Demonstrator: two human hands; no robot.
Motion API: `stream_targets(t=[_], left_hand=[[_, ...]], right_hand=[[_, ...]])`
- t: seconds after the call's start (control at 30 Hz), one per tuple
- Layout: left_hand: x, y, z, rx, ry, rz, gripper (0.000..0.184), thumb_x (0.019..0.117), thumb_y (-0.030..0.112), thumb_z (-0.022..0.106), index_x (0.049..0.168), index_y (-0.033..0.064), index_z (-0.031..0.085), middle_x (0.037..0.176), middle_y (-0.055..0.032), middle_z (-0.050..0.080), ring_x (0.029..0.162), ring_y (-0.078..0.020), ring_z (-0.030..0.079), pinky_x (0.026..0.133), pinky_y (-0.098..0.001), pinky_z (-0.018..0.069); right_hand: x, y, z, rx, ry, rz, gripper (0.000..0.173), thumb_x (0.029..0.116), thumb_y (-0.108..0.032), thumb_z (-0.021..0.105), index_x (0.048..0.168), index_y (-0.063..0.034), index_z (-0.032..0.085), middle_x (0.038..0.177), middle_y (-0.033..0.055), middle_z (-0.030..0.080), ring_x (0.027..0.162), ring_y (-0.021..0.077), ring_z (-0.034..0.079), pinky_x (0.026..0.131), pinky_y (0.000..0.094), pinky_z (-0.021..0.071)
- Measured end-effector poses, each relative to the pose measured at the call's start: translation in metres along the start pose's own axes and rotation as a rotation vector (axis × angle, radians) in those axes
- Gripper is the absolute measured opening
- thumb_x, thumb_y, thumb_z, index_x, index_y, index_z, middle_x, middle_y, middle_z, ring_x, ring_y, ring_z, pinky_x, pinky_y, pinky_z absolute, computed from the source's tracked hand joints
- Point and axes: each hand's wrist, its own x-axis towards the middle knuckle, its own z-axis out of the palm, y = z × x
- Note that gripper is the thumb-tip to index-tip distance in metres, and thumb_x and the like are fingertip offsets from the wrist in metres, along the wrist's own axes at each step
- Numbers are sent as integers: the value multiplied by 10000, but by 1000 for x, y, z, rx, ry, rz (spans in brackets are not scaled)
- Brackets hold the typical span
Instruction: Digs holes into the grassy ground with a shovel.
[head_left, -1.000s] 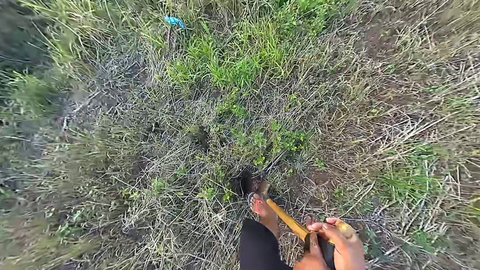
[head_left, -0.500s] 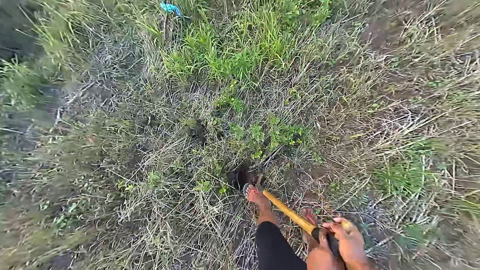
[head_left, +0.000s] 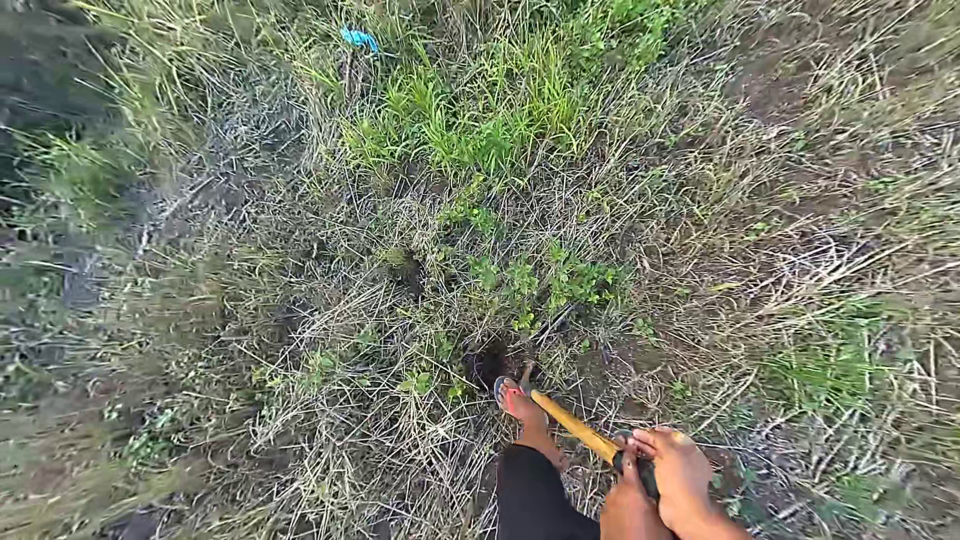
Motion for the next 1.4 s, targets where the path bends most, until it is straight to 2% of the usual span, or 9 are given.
stream_targets(t=[0.1,0.23,0.53,0.67,0.83,1.0,1.13,1.23,1.4], left_hand=[[44,-17,-1,12,45,88,938,839,290,749,1627,174,254,1051,-200,727,910,-374,731,783,-605,591],[64,-10,3,-10,60,125,939,837,321,743,1629,224,247,1103,-136,734,966,-322,736,821,-590,604],[104,43,153,-171,-62,231,1151,860,242,779,1662,131,-39,1207,-241,693,1036,-372,721,913,-584,577],[150,3,186,-491,-187,340,1134,930,332,769,1657,108,-72,1218,-199,687,1017,-272,714,930,-490,589],[229,-79,206,-753,-206,-7,830,1021,361,628,1654,121,147,1210,-238,659,861,-276,694,752,-453,593],[309,-127,174,-1262,-199,-416,775,1058,673,223,1393,46,532,1089,-163,704,850,-262,693,741,-450,586],[376,-184,146,-1595,154,-433,417,1060,363,542,1368,90,471,906,-216,681,688,-331,686,629,-518,611],[379,-216,138,-1475,242,-414,460,962,84,645,1375,143,450,781,-166,603,521,-262,588,455,-448,544],[301,-190,108,-1204,224,-504,473,973,199,682,1401,83,516,982,-183,656,688,-258,626,591,-459,559]], right_hand=[[16,-19,34,-15,-9,-9,264,1001,-84,585,1221,61,567,937,165,731,783,240,738,764,412,628],[33,-33,39,-35,-24,4,205,955,-69,645,1122,41,601,900,156,730,759,241,737,729,415,633],[155,8,-101,-213,-6,-100,286,964,-102,609,1190,72,585,937,197,721,765,286,737,737,481,633],[235,-14,-130,-308,31,-62,324,995,-163,588,1222,68,581,930,181,718,744,275,730,715,472,631],[329,1,-161,-477,104,-25,421,979,-213,621,1310,43,567,996,190,729,807,290,741,781,511,619],[239,39,-156,-252,68,25,251,972,-115,618,1183,11,567,778,80,687,631,208,702,641,430,643],[104,61,-117,-138,37,-54,319,898,30,602,1192,-8,485,808,24,698,666,209,729,687,465,667],[50,57,-83,-53,30,-96,301,843,39,582,1124,-29,496,730,-67,684,635,71,697,658,296,633],[20,28,-98,12,101,40,222,821,57,539,1011,-50,501,672,-42,652,592,64,660,628,290,613]])
